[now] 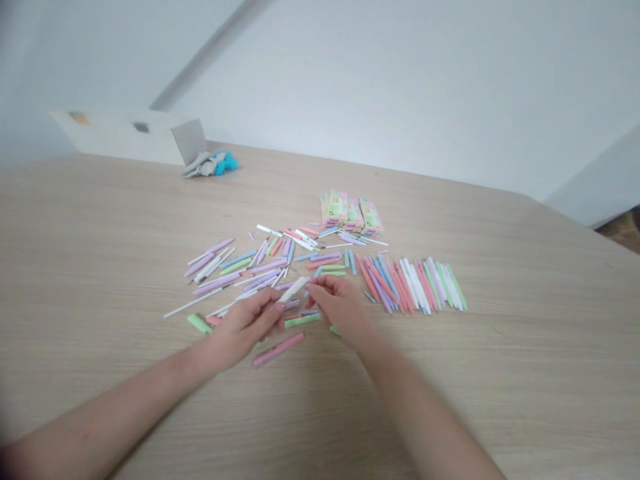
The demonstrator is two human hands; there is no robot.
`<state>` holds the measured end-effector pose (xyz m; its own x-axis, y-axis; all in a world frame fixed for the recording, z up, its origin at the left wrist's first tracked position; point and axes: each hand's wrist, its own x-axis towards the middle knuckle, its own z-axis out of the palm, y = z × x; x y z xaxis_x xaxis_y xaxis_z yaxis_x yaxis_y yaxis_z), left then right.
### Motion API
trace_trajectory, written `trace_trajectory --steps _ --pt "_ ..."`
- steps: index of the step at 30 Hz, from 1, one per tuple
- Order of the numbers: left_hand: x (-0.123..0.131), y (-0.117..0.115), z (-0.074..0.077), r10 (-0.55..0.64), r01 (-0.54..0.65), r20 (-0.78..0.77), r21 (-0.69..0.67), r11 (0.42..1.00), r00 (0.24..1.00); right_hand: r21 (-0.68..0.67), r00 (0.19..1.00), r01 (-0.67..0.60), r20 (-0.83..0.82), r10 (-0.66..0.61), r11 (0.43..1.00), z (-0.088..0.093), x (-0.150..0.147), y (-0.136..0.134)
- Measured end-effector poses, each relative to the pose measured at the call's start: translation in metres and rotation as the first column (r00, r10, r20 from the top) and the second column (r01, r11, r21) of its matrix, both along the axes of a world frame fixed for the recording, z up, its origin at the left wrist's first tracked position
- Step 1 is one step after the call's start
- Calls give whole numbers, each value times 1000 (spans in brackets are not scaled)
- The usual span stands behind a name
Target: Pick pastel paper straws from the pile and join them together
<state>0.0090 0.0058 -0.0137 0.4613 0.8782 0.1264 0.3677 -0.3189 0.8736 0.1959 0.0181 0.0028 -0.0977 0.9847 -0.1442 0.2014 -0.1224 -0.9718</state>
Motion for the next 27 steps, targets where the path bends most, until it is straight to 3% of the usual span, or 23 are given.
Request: trace_trajectory --steps 5,11,15,23,27 --pt "-1 6 -13 9 17 195 -132 991 981 -40 948 -39 -316 24 998 -13 -6 -16" --pt "0 1 -9 -91 201 413 -231 952 906 65 957 -111 -263 124 992 -15 -3 -24" --pt "1 -3 -1 -82 184 379 -241 953 922 67 969 -127 -204 138 990 -14 -4 -24" --pt "1 2 1 -53 66 217 -53 996 975 124 978 -130 -146 148 984 -14 -11 -28" --pt "0 1 0 -37 55 215 -80 995 976 93 968 -134 -200 151 987 -13 -10 -30"
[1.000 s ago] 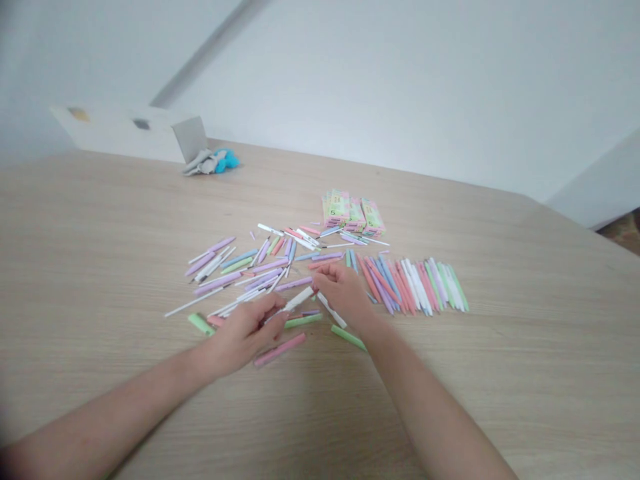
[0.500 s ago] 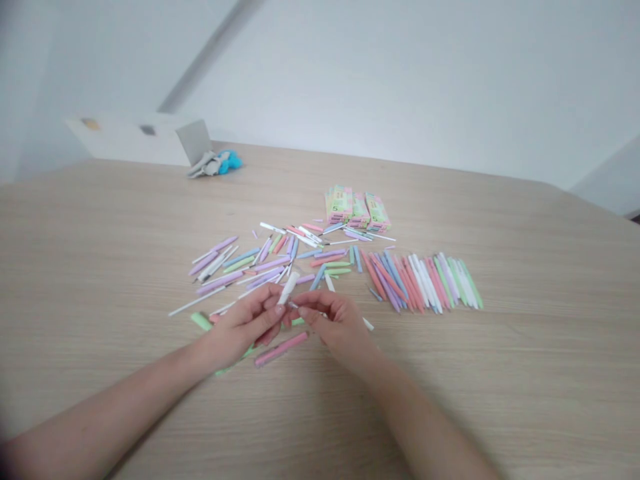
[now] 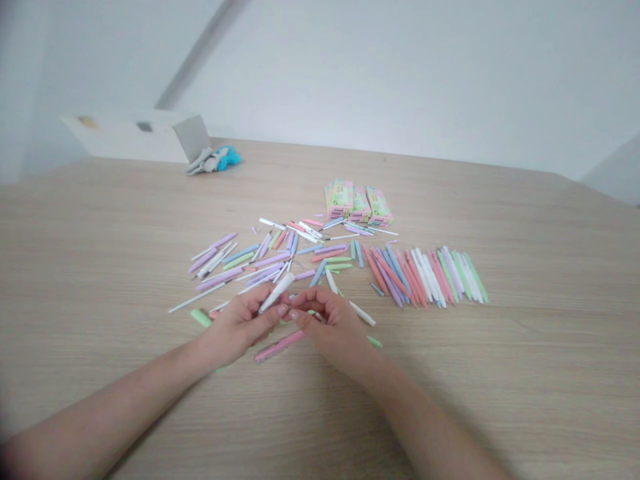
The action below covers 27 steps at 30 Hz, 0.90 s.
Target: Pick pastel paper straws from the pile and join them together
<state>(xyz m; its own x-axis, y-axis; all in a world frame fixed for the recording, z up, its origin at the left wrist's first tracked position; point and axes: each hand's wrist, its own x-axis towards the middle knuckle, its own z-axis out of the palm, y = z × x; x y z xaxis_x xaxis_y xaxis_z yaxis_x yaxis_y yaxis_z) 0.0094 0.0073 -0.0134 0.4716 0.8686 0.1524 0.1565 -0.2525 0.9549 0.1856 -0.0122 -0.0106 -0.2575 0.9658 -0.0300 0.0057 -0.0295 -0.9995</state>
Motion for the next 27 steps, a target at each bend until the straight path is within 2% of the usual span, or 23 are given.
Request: trace_trajectory --steps 5,8,12,16,21,25,27 --pt "0 0 -4 37 -25 84 -141 990 996 -113 956 -38 -293 3 993 -3 4 1" --pt "0 1 -9 9 29 168 -223 974 986 -173 939 -24 -342 -37 985 -6 3 4" --pt "-1 1 -11 -18 85 246 -266 960 969 -77 967 10 -254 -29 997 -9 3 7" --pt "-1 0 -10 -14 95 270 -289 953 963 31 988 93 -128 -88 995 -8 4 6" --pt "-1 0 -8 -29 116 309 -268 956 950 22 979 132 -158 -127 991 -3 0 4" --pt "-1 0 -6 -28 112 300 -267 957 954 -11 982 69 -175 -70 998 -1 -1 2" --pt "-1 0 -7 -20 108 292 -286 952 956 -1 991 38 -126 -38 999 0 -1 0"
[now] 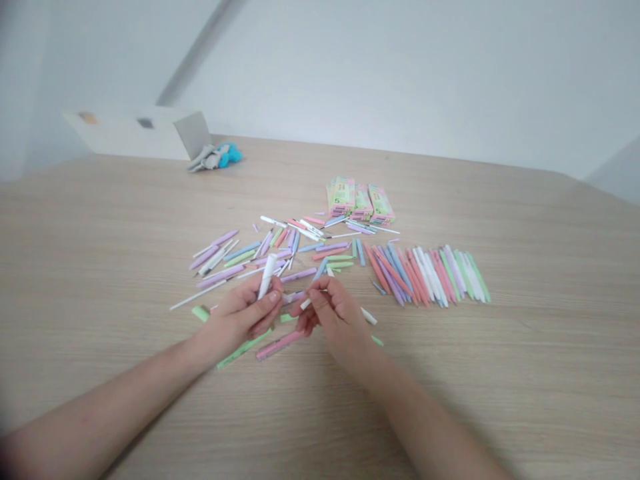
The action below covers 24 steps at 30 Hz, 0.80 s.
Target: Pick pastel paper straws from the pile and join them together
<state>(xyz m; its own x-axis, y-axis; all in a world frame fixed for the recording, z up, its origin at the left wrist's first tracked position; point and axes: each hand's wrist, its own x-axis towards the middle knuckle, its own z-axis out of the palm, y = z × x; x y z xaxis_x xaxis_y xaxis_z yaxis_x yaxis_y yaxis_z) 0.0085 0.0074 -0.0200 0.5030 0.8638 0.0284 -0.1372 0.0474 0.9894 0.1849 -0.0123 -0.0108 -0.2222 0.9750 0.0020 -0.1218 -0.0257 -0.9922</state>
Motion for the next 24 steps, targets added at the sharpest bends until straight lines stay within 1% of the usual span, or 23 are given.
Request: trace_trajectory --steps 5,9,13,18,24 --pt "0 0 -3 6 -5 19 -30 1000 1000 114 979 -47 203 23 992 3 2 -9" --pt "-1 1 -4 13 -13 16 0 1000 1000 119 955 -87 292 49 989 5 2 -13" --pt "-1 1 -4 4 -5 29 7 1000 1000 88 950 -127 298 96 988 7 1 -13" --pt "-1 1 -5 12 -11 46 -21 1000 999 88 952 -99 298 68 991 6 2 -12" --pt "-1 1 -6 23 -21 44 -40 999 999 66 955 -102 286 79 993 6 2 -10"
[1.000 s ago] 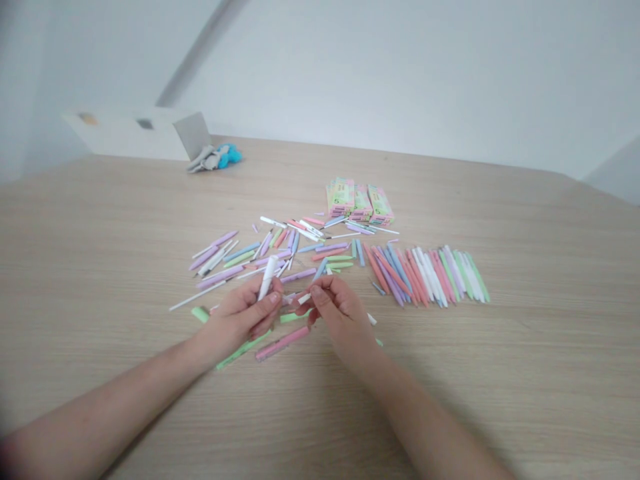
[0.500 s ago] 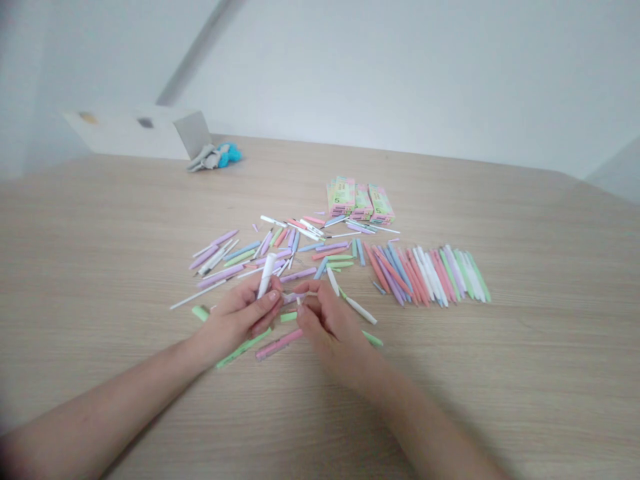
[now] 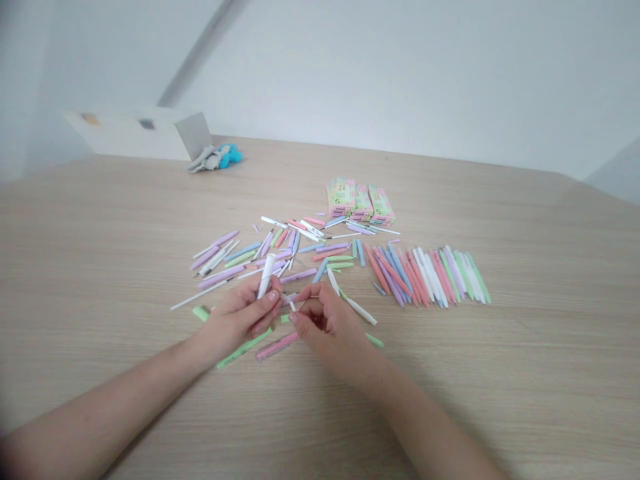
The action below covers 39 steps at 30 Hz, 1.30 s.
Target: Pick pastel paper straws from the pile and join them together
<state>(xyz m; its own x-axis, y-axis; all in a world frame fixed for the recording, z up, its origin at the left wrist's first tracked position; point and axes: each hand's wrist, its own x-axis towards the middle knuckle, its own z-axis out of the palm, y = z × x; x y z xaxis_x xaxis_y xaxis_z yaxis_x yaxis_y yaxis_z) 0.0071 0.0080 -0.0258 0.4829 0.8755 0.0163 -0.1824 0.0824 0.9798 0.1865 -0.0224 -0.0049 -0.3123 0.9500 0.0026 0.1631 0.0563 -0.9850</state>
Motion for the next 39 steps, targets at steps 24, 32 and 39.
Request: trace_trajectory --steps 24,32,39 --pt "0 -1 1 50 -8 -219 189 982 974 -86 992 19 -124 -29 996 -9 0 11" --pt "0 -2 3 83 37 -333 340 940 939 49 996 -23 84 19 999 -2 -1 9" --pt "2 -5 5 -48 76 -195 138 988 980 -81 999 38 22 -36 996 -4 3 11"
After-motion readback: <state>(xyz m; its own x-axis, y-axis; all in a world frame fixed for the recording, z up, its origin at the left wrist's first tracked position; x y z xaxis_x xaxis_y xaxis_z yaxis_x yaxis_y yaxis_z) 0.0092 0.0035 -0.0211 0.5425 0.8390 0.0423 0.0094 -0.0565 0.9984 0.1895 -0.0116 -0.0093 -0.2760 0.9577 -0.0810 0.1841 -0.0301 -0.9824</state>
